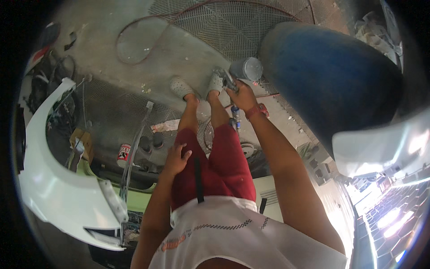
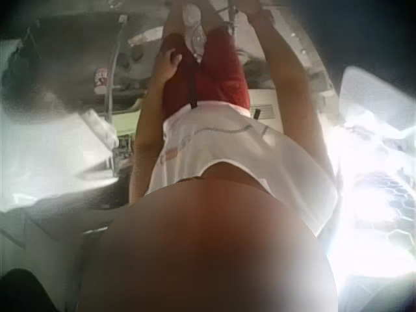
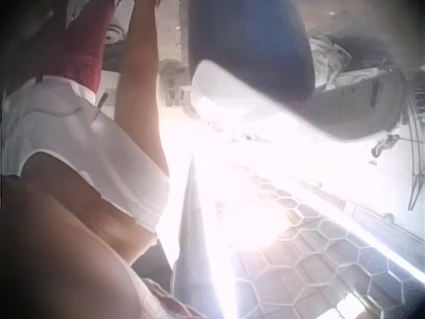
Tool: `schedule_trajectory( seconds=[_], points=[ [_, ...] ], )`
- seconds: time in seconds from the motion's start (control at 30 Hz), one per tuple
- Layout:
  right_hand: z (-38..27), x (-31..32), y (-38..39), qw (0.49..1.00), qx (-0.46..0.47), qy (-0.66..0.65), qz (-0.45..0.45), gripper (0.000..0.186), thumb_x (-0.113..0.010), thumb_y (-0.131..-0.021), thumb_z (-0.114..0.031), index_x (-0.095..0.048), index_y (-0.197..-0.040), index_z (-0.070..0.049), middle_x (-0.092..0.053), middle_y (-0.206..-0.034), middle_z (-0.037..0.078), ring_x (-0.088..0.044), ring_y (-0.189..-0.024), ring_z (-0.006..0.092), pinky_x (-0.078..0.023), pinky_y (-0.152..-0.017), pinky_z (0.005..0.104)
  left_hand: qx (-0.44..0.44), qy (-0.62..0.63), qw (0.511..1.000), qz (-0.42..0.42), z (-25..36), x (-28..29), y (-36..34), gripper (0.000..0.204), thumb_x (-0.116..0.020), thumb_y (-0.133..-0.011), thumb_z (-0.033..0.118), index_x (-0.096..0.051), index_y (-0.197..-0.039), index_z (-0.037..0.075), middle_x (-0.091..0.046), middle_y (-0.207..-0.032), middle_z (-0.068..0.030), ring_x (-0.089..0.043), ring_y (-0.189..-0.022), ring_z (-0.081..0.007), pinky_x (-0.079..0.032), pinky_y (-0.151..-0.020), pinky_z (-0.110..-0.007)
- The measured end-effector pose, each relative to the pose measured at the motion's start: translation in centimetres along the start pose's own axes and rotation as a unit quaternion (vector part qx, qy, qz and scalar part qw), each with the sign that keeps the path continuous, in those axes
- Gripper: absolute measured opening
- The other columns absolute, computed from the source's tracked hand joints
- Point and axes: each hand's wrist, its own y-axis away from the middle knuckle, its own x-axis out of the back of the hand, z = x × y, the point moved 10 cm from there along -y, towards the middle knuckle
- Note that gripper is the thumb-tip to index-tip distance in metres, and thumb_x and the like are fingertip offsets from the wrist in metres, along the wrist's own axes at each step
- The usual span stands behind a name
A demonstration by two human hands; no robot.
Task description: The person picks up a white car bumper, positions it on a stand, and uses a spray gun to apply white paint to the exterior and interior surfaces. The person moves around the bumper to ensure even coverage on all sides.
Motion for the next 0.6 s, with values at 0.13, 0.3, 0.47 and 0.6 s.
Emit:
schedule_trajectory(
  seconds=[0.13,0.3,0.47,0.6],
  points=[
    [9.9,-1.5,-10.5,0.996,-0.056,0.053,0.047,0.057,-0.079,-0.09,-0.04,-0.069,-0.134,-0.005,-0.076,-0.112,0.022,-0.074,-0.104,0.04,-0.056,-0.093,0.0454,-0.025,0.01,0.99,0.139,2.8,0.5,-5.0,0.054,-0.071,-0.096,0.042,-0.064,-0.136,0.007,-0.056,-0.148,-0.0229,-0.05,-0.139,-0.0453,-0.039,-0.115,-0.057],
    [21.6,-3.1,-21.0,0.987,-0.076,0.113,0.09,0.063,-0.079,-0.09,-0.043,-0.066,-0.139,-0.007,-0.076,-0.116,0.024,-0.072,-0.112,0.0411,-0.054,-0.099,0.0456,0.061,-0.073,0.983,0.159,4.3,1.2,-9.0,0.051,-0.07,-0.096,0.042,-0.066,-0.134,0.008,-0.057,-0.148,-0.0193,-0.051,-0.139,-0.0446,-0.037,-0.115,-0.058],
    [30.1,-3.3,-29.2,0.984,-0.088,0.114,0.106,0.064,-0.079,-0.089,-0.041,-0.064,-0.141,-0.007,-0.073,-0.121,0.025,-0.069,-0.116,0.0434,-0.054,-0.102,0.0469,0.102,-0.053,0.983,0.141,3.6,2.1,-10.8,0.047,-0.071,-0.095,0.042,-0.069,-0.127,0.008,-0.058,-0.146,-0.0203,-0.052,-0.137,-0.0444,-0.038,-0.114,-0.057],
    [34.4,-3.5,-32.0,0.988,-0.092,0.059,0.108,0.067,-0.08,-0.088,-0.042,-0.063,-0.142,-0.006,-0.073,-0.124,0.024,-0.069,-0.119,0.0413,-0.053,-0.104,0.0453,0.107,-0.068,0.985,0.115,3.9,1.8,-11.4,0.046,-0.072,-0.094,0.042,-0.071,-0.123,0.007,-0.059,-0.144,-0.0211,-0.053,-0.134,-0.0451,-0.038,-0.113,-0.057]
  ],
)
